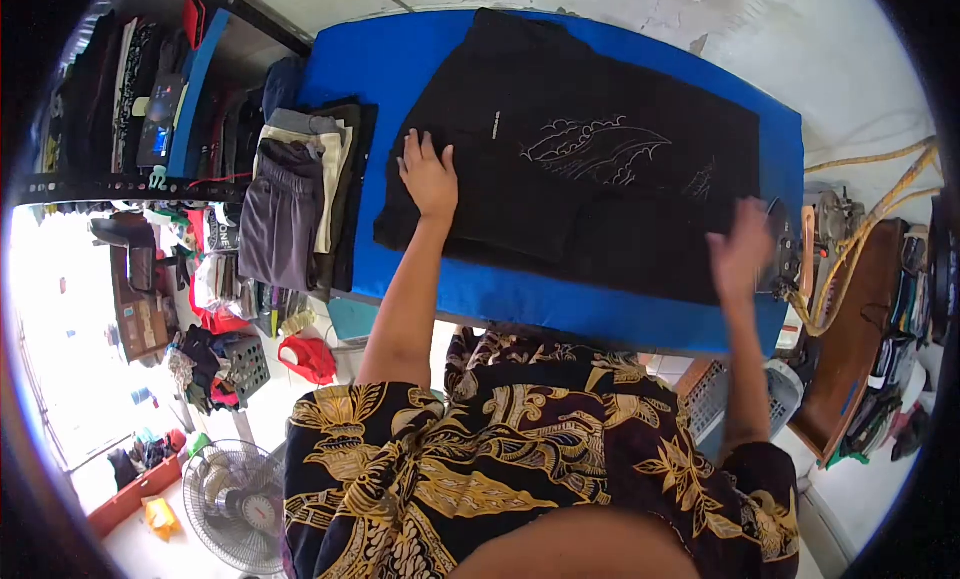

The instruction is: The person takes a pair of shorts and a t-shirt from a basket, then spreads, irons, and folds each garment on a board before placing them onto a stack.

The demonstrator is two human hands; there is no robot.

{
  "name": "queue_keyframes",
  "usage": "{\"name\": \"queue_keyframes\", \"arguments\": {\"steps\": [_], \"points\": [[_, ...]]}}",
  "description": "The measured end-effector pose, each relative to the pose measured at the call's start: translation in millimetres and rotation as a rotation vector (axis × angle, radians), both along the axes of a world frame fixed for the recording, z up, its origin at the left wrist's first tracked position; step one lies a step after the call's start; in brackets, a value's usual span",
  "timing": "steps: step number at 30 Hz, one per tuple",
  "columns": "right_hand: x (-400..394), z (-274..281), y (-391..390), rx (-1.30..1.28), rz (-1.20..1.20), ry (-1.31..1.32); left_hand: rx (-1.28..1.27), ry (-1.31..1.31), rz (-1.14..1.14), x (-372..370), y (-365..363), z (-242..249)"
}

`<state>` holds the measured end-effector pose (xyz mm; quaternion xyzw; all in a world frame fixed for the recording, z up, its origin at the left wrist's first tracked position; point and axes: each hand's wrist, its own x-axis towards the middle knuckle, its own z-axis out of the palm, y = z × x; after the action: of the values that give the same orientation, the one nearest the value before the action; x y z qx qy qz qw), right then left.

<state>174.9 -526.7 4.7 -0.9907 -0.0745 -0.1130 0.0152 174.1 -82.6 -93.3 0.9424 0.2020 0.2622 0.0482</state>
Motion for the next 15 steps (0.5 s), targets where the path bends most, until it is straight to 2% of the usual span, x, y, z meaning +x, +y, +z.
{"name": "queue_keyframes", "arguments": {"steps": [1,2,4,5,7,9,10,11,12,14,15], "points": [[5.9,-15.3,-60.5,-0.058,-0.011,-0.291,0.008,0.003,0.009,-3.3,-3.4,11.4],[11.3,-10.5,-104.6,-0.222,-0.485,0.018,-0.061,0.014,-0.002,-7.4,-7.2,22.3],[18.2,5.4,-180.2,-0.127,-0.549,0.141,-0.123,0.027,-0.001,-12.3,-11.6,24.2],[20.9,-6.8,-202.5,-0.121,-0.537,0.144,-0.13,0.044,0.033,-14.7,-12.1,18.4],[27.2,-48.4,-238.5,0.081,-0.451,-0.059,-0.134,0.057,0.078,-15.6,-13.0,15.1],[43.4,-72.3,-279.2,0.108,-0.445,-0.15,-0.192,0.13,0.032,-13.0,-13.3,14.3],[57.0,-68.6,-291.5,0.612,-0.576,0.268,-0.196,0.13,0.037,-12.4,-14.0,14.4],[66.7,-58.3,-296.0,1.111,-0.674,0.696,-0.358,0.154,0.042,-7.9,-13.7,16.0],[56.4,-28.0,-244.3,1.285,-0.572,0.515,-0.521,0.166,0.045,1.3,-11.0,19.1],[65.0,20.9,-186.2,1.159,-0.636,0.604,-0.617,0.083,0.012,16.2,7.1,10.5],[71.2,25.6,-179.5,1.109,-0.671,0.656,-0.707,0.042,-0.035,14.3,13.2,4.0]]}}
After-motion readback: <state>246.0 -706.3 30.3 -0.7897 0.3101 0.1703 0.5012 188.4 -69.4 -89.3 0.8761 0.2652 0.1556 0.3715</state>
